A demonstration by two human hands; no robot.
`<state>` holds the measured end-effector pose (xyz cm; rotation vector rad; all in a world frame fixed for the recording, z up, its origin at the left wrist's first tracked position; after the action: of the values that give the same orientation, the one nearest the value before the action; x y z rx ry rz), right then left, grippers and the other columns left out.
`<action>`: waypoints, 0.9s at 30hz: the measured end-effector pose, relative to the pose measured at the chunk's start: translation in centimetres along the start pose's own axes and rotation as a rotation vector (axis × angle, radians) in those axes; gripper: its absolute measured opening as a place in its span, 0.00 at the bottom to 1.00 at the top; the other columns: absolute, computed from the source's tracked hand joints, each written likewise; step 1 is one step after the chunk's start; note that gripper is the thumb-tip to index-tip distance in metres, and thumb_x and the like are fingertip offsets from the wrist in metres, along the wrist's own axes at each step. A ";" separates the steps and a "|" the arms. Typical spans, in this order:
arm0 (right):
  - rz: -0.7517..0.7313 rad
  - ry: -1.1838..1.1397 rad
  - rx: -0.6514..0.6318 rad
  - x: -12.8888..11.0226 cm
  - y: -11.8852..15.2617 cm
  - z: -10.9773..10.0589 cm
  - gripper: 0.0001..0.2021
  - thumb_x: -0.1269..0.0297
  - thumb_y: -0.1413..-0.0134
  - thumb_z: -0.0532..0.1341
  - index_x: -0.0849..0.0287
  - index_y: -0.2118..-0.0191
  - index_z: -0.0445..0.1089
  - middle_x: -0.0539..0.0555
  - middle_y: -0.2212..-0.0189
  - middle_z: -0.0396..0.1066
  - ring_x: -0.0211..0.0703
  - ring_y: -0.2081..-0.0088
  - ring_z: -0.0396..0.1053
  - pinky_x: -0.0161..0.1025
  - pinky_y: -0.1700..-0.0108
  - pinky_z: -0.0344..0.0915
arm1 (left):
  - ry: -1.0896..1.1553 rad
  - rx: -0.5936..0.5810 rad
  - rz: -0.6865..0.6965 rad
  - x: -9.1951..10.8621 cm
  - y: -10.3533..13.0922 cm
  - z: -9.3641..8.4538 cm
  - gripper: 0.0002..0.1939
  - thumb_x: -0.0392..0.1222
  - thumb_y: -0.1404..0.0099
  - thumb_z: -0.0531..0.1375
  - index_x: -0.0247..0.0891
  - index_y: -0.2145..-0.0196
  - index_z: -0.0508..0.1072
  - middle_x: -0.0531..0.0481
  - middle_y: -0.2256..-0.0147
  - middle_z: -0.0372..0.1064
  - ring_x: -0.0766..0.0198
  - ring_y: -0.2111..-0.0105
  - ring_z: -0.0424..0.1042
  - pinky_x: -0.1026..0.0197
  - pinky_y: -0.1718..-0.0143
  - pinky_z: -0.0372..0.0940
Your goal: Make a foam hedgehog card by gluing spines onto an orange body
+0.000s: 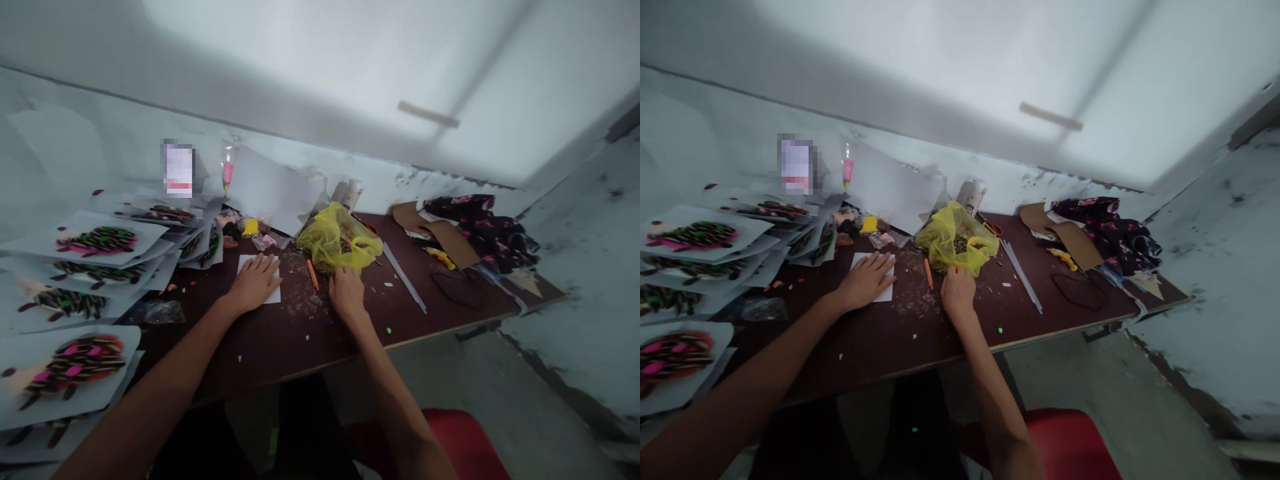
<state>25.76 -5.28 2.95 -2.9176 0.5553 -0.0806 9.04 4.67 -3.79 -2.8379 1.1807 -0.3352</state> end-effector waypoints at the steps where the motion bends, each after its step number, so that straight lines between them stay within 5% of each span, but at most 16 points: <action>1: 0.020 0.009 -0.011 0.2 0.6 0.1 0.12 0.69 0.36 0.52 0.63 0.56 0.72 0.65 0.56 0.72 0.53 0.53 0.67 0.44 0.52 0.63 | 0.004 0.002 0.000 0.0 0.0 0.0 0.30 0.51 0.27 0.43 0.33 0.34 0.60 0.40 0.32 0.51 0.44 0.32 0.49 0.45 0.35 0.47; 12: 0.216 0.070 -0.005 4.4 2.8 0.2 0.12 0.66 0.39 0.57 0.67 0.53 0.68 0.70 0.56 0.71 0.57 0.53 0.70 0.45 0.55 0.64 | -0.003 0.071 0.012 0.0 0.2 -0.4 0.28 0.50 0.27 0.41 0.36 0.37 0.65 0.39 0.35 0.57 0.47 0.33 0.53 0.43 0.34 0.48; 19: 0.157 -0.027 -0.128 3.7 3.3 0.4 0.15 0.62 0.40 0.59 0.67 0.53 0.68 0.68 0.55 0.73 0.55 0.53 0.72 0.41 0.56 0.63 | -0.010 0.072 0.023 -0.3 0.2 -0.2 0.28 0.40 0.30 0.43 0.31 0.38 0.64 0.38 0.35 0.58 0.50 0.34 0.55 0.48 0.34 0.50; 27: 0.143 -0.296 -0.257 3.2 4.6 -0.4 0.13 0.60 0.41 0.54 0.61 0.62 0.73 0.60 0.64 0.77 0.50 0.62 0.73 0.38 0.63 0.59 | 0.013 0.095 -0.010 -0.6 0.2 -0.7 0.27 0.42 0.32 0.47 0.28 0.40 0.65 0.36 0.36 0.59 0.50 0.35 0.56 0.50 0.34 0.51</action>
<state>27.08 -10.73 2.55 -3.0358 0.7680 0.4653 8.35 5.03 -3.25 -2.7656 1.1220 -0.3990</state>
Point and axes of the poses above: each hand's wrist, its own y-axis away from the middle knuckle, its own z-axis out of the palm, x = y × z, the point moved 10 cm from there along -y, towards the middle knuckle
